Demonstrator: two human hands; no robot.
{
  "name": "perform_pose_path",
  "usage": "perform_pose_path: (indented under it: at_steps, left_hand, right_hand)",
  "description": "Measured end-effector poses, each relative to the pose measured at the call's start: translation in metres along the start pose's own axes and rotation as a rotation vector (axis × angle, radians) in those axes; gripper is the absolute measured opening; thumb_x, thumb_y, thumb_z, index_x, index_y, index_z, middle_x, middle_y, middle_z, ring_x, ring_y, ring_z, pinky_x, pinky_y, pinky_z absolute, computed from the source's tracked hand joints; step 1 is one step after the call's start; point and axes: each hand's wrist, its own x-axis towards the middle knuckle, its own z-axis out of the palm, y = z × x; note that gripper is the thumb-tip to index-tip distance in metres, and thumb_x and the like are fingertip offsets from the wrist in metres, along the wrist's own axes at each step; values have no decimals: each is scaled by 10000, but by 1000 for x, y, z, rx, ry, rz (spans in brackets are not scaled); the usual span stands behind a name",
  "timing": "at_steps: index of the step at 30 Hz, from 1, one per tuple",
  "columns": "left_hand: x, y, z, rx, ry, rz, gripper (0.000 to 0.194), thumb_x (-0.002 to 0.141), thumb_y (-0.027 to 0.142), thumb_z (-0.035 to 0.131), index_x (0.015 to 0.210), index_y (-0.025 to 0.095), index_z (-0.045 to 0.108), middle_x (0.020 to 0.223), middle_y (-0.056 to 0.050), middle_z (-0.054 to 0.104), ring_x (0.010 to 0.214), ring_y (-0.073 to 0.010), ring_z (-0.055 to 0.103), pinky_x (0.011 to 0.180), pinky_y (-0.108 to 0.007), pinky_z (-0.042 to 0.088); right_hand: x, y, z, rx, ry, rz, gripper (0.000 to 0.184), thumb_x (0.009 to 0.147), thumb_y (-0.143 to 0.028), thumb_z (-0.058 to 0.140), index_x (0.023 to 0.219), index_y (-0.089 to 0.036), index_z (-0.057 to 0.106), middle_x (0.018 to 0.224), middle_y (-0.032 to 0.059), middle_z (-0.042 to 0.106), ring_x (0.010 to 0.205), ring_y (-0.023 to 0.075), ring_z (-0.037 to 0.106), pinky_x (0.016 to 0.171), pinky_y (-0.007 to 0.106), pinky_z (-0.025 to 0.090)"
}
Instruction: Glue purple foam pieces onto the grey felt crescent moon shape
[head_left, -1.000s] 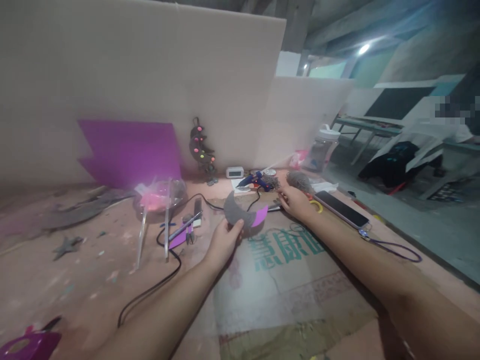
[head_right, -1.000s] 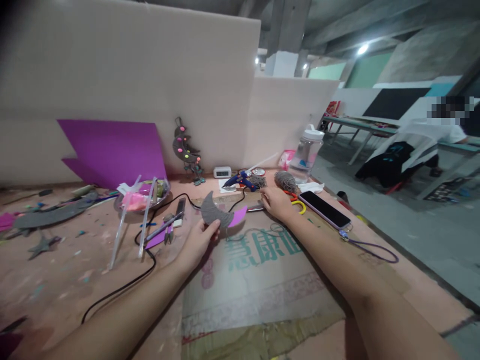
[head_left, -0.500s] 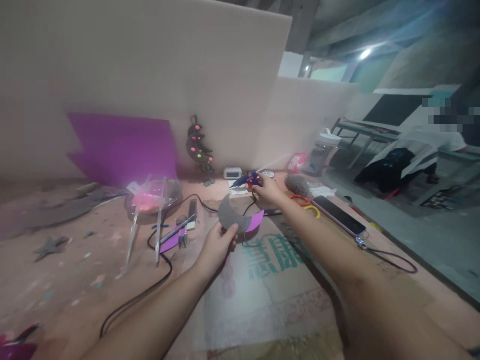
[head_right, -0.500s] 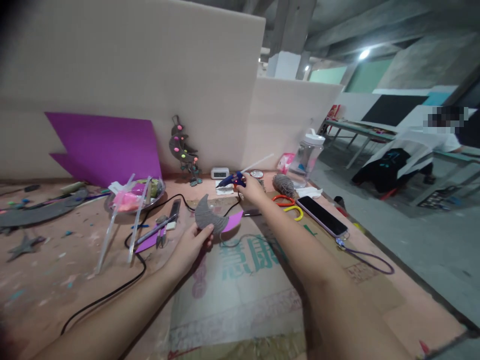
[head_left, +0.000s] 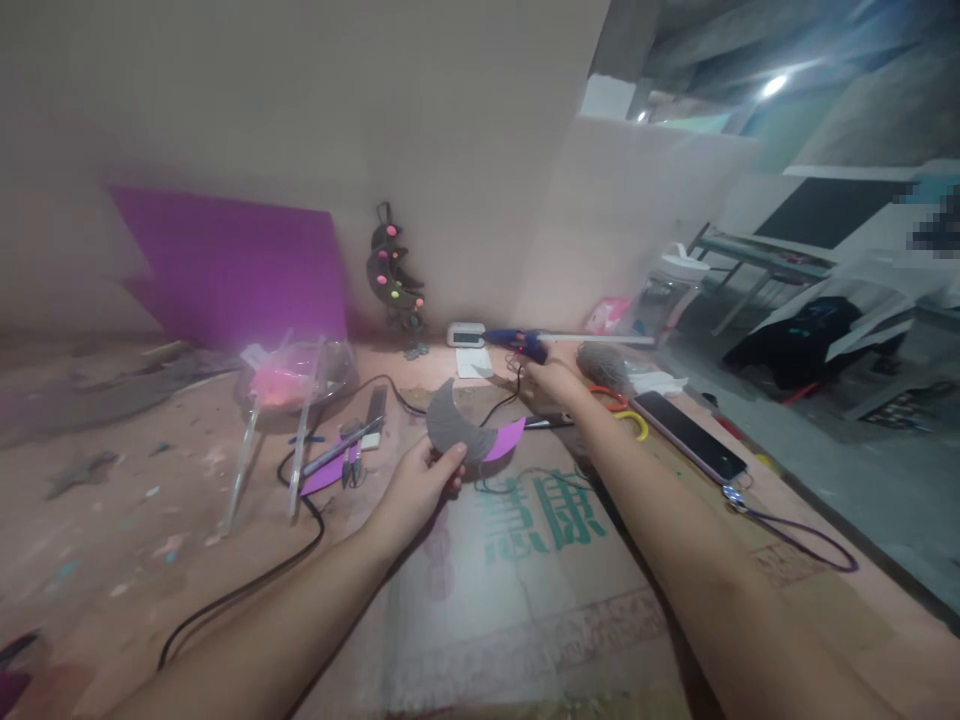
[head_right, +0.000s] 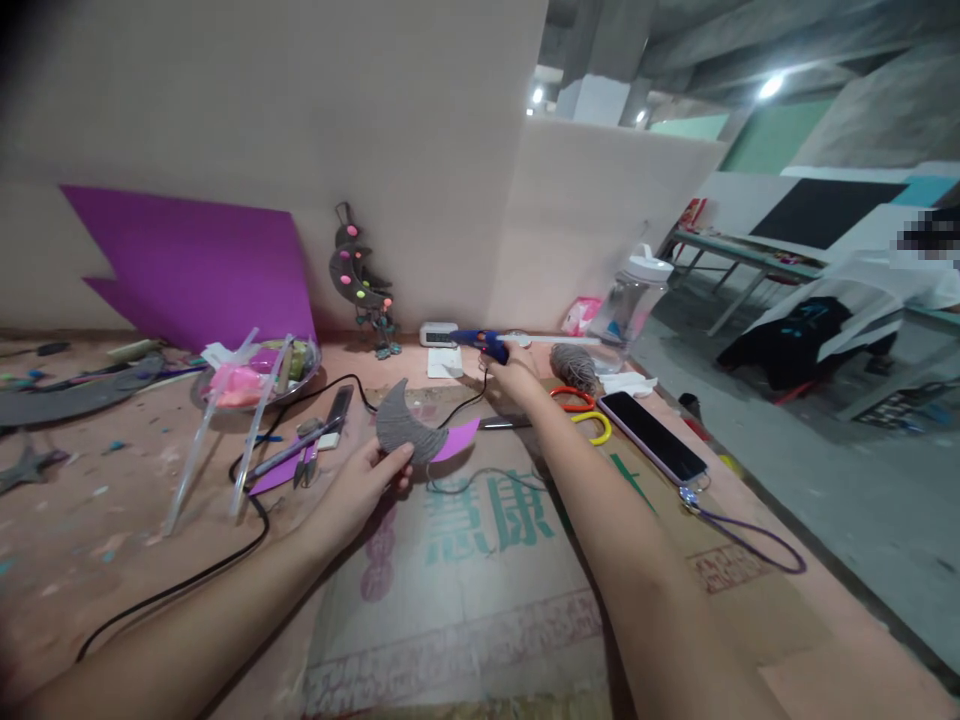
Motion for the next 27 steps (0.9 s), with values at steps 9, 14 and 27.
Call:
perform_pose_path:
  at_steps: [9, 14, 27]
  left_hand:
    - [10, 8, -18, 72, 186, 88, 354, 724, 471, 666, 799, 162, 510, 567, 57, 522, 449, -70, 464, 443, -182, 371]
    - [13, 5, -22, 77, 201, 93, 324, 736, 457, 659, 752, 172, 505, 565, 47, 542, 447, -78, 489, 424, -176, 364]
    - [13, 9, -21, 147, 204, 50, 245, 793, 384, 618, 744, 175, 499, 568, 29, 579, 417, -76, 511, 372, -167, 391]
  right_hand:
    - [-36, -59, -58, 171, 55, -112, 308, 845, -447, 545, 851, -174, 688, 744, 52, 719, 735, 199, 682, 677, 286, 526]
    - [-81, -57, -51, 372, -98, -377, 247, 848, -339, 601, 1052, -209, 648, 1050, 62, 710, 929, 208, 679, 869, 377, 533]
    - [-133, -20, -30, 166, -348, -309, 203, 807, -462, 603, 823, -264, 646, 776, 20, 702, 702, 220, 658, 615, 347, 538]
